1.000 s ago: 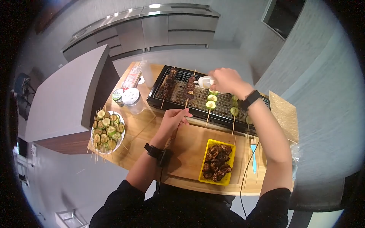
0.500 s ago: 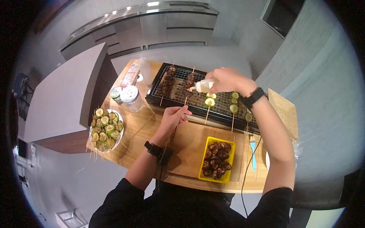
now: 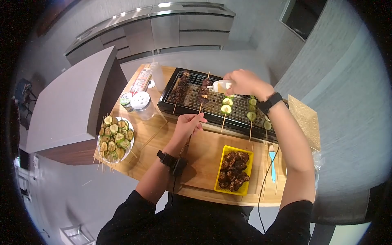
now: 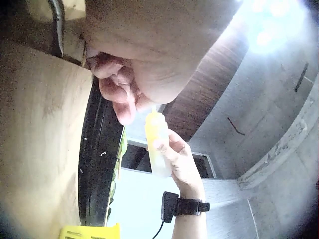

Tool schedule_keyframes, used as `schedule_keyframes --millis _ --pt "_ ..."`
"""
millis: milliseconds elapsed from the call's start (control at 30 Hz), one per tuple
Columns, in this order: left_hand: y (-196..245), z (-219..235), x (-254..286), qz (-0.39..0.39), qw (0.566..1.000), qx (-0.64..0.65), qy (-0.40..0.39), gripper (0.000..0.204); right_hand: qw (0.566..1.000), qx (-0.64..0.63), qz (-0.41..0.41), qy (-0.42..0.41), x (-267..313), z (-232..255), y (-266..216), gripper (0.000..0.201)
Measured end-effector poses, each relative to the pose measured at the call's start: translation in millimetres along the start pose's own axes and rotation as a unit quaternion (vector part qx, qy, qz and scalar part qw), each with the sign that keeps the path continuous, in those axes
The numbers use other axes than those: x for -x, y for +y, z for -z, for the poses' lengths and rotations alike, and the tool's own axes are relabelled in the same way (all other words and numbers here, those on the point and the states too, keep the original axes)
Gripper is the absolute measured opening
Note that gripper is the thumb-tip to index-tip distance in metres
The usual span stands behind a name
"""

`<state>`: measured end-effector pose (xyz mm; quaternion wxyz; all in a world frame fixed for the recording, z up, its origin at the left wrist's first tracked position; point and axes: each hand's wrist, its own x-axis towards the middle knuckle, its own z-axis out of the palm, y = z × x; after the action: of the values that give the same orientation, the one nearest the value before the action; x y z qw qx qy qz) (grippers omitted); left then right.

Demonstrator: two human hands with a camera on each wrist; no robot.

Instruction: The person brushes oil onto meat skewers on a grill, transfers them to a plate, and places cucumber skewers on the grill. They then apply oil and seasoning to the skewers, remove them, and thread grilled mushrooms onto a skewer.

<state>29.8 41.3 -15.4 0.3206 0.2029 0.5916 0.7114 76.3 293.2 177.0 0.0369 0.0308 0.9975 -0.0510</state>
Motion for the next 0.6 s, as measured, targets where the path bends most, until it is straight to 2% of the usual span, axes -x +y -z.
schedule_keyframes --millis 367,600 --pt "-5.0 -0.2 -3.7 -0.051 0.998 -0.007 -0.02 0.039 1.0 -0.018 -0.003 0.012 13.2 6.2 -0.7 0.049" --pt "-4.4 0.0 -2.5 -0.054 0.998 0.004 -0.025 0.041 0.999 -0.039 -0.006 0.024 23.9 17.0 -10.9 0.049"
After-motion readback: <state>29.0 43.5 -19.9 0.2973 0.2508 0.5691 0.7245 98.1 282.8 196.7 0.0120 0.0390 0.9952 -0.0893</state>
